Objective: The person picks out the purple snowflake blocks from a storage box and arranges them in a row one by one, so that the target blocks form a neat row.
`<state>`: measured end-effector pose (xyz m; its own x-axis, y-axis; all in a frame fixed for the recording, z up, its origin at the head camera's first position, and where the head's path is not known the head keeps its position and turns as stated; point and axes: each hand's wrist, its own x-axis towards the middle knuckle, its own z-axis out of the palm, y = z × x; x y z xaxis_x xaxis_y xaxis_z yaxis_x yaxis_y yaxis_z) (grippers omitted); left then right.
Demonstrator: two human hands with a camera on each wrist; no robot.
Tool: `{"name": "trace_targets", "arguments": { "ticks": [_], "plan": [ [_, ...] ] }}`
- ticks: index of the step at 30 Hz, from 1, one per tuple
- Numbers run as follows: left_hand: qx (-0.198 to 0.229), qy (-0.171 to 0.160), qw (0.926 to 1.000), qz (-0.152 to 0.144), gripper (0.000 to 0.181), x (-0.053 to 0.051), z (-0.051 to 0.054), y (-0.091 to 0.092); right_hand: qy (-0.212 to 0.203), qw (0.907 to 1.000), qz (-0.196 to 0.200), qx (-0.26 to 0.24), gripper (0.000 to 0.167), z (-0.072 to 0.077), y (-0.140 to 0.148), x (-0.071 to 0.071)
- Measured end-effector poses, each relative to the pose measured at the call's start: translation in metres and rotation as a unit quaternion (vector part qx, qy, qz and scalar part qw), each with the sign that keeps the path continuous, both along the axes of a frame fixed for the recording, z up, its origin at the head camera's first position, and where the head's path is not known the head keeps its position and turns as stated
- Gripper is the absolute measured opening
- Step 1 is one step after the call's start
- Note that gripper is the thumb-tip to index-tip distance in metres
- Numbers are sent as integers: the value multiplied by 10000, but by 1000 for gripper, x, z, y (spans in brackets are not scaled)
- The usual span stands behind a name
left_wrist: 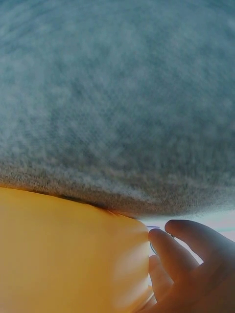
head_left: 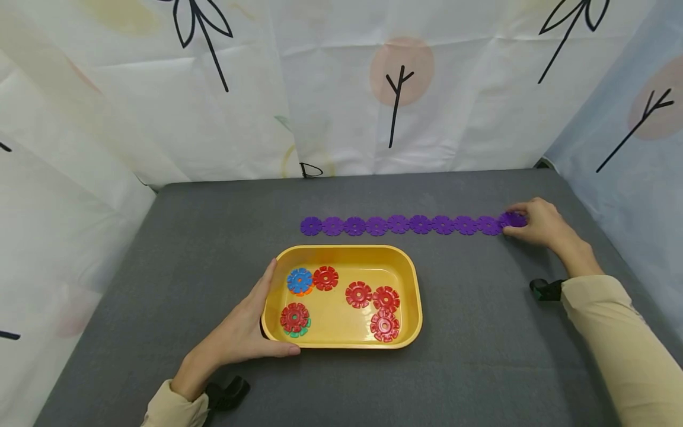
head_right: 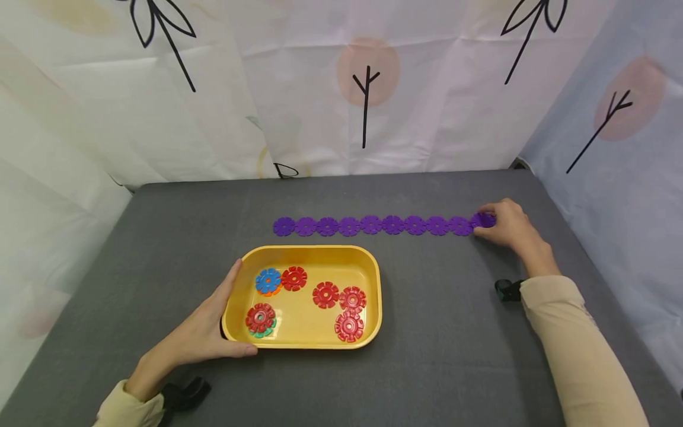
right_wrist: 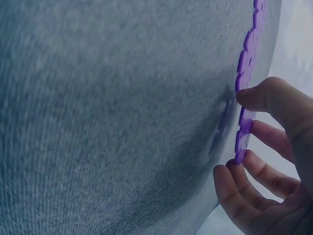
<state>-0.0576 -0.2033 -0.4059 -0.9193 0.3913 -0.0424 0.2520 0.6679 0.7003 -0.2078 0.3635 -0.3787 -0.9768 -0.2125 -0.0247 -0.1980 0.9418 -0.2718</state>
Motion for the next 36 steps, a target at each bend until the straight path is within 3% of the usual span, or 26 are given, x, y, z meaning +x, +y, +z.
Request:
{"name": "trace_targets", "arguments": {
  "ticks": [9, 20, 36],
  "plan": [
    [-10, 74, 10000, -44, 148, 0, -1, -1, -710, 9974, -54, 51, 50, 1, 6, -2],
    [48, -11, 10000, 8, 147, 1, 0, 0, -712, 9971, -25, -273, 51, -2, 3, 0],
    [68, -34, 10000, 29, 146, 0, 1, 1, -620, 9980, -75, -90, 50, 0, 3, 2]
  ]
}}
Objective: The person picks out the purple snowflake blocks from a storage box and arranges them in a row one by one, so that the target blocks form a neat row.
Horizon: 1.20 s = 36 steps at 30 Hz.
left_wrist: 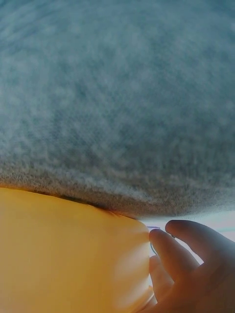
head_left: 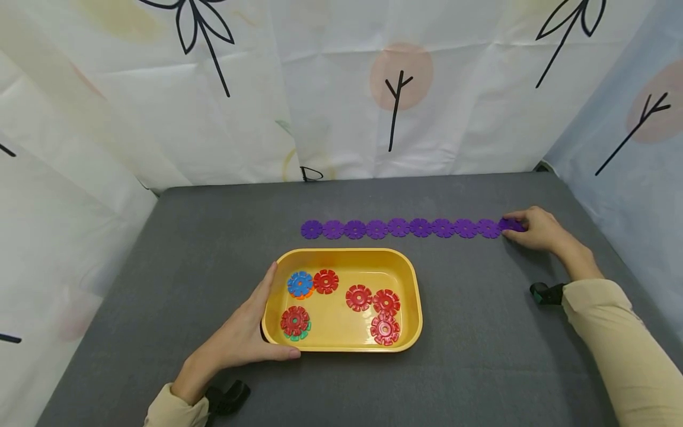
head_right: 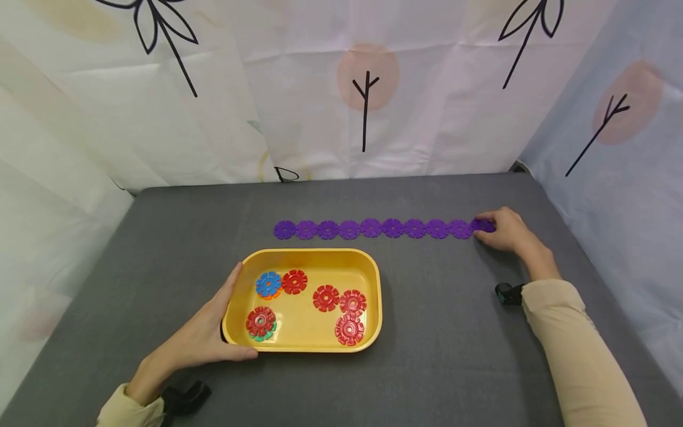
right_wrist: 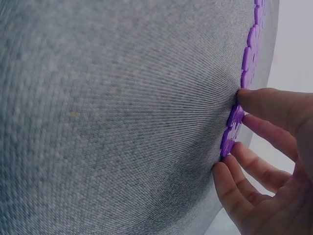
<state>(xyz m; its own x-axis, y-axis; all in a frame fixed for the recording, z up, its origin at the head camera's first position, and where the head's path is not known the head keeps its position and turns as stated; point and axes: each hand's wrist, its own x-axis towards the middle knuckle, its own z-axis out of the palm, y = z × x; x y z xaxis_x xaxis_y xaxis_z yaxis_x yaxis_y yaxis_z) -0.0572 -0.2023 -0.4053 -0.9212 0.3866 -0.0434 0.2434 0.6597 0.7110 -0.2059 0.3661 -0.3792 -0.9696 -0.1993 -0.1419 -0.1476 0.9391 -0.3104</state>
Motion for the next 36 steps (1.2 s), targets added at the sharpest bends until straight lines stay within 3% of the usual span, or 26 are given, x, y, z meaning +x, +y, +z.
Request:
{"name": "trace_targets", "arguments": {
  "ticks": [14, 29, 36],
  "plan": [
    [-13, 32, 10000, -12, 145, -2, 0, -3, 331, 9992, 214, -93, 43, -5, -2, 2],
    [-4, 175, 9998, -64, 147, -4, -3, -3, 171, 9994, -35, -290, 47, -7, -4, 4],
    [40, 213, 9997, -81, 148, -2, -3, -3, 809, 9961, 118, -322, 46, -1, -31, 14]
  ]
}}
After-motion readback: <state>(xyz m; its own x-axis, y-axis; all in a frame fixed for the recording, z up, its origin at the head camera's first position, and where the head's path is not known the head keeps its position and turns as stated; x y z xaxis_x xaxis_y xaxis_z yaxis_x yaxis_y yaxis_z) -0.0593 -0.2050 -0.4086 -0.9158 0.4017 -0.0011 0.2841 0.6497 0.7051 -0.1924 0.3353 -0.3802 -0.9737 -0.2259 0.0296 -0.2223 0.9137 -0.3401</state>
